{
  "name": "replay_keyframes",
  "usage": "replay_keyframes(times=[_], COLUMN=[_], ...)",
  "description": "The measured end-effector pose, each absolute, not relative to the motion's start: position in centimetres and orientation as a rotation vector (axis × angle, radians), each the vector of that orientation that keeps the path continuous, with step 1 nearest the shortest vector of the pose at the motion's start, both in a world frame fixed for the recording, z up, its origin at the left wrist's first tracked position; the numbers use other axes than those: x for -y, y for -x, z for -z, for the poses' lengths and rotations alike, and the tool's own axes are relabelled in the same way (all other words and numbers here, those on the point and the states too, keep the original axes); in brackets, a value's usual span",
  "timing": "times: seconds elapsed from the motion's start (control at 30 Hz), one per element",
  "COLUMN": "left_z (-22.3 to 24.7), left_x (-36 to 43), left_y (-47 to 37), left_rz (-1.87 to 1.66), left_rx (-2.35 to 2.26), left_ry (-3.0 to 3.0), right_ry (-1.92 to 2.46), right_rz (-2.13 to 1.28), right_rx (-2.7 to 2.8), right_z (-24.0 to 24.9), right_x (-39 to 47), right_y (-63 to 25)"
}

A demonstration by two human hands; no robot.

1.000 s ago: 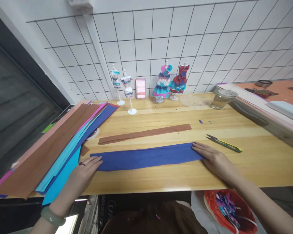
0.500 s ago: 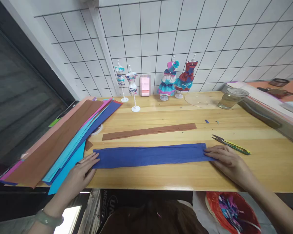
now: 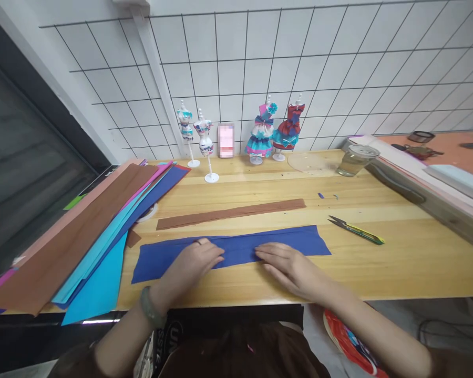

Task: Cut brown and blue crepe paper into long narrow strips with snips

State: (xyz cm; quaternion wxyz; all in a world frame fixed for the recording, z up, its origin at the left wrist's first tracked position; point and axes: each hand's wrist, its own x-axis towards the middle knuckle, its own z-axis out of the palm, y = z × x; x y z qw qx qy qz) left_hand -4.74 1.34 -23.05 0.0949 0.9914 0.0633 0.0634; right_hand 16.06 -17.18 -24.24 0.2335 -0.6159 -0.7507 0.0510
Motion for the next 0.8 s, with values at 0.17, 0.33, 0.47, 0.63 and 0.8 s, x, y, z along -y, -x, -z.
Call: replay_keyframes(times=[0.17,0.33,0.47,0.63,0.8], left_z=[25.0,25.8,26.3,25.9,25.7], left_x=[-1.0,-1.6,-1.7,-2.1,-3.0], left_y=[2.2,2.7,3.1,4.6,7.8], left_rz=[-0.217,-0.274,-0.244,-0.116,-0.04], left_rx=[-0.094,-0.08,-0.116,-0.198,-0.298], left_ry=[-3.029,-3.04,-3.074,-3.131,-3.127], right_ry=[1.687,1.878,2.054,2.203,2.246], right_rz=[-0.229,-0.189,-0.146,-0.085,-0.091], right_rx=[2.072,1.981,1.906,1.941,1.982], right_z=[24.9,26.1,27.2,27.6,27.1], right_x=[14.3,14.2,15.1,17.3,20.3], right_y=[-14.0,-15.2,-17.2,-19.7,-22.7])
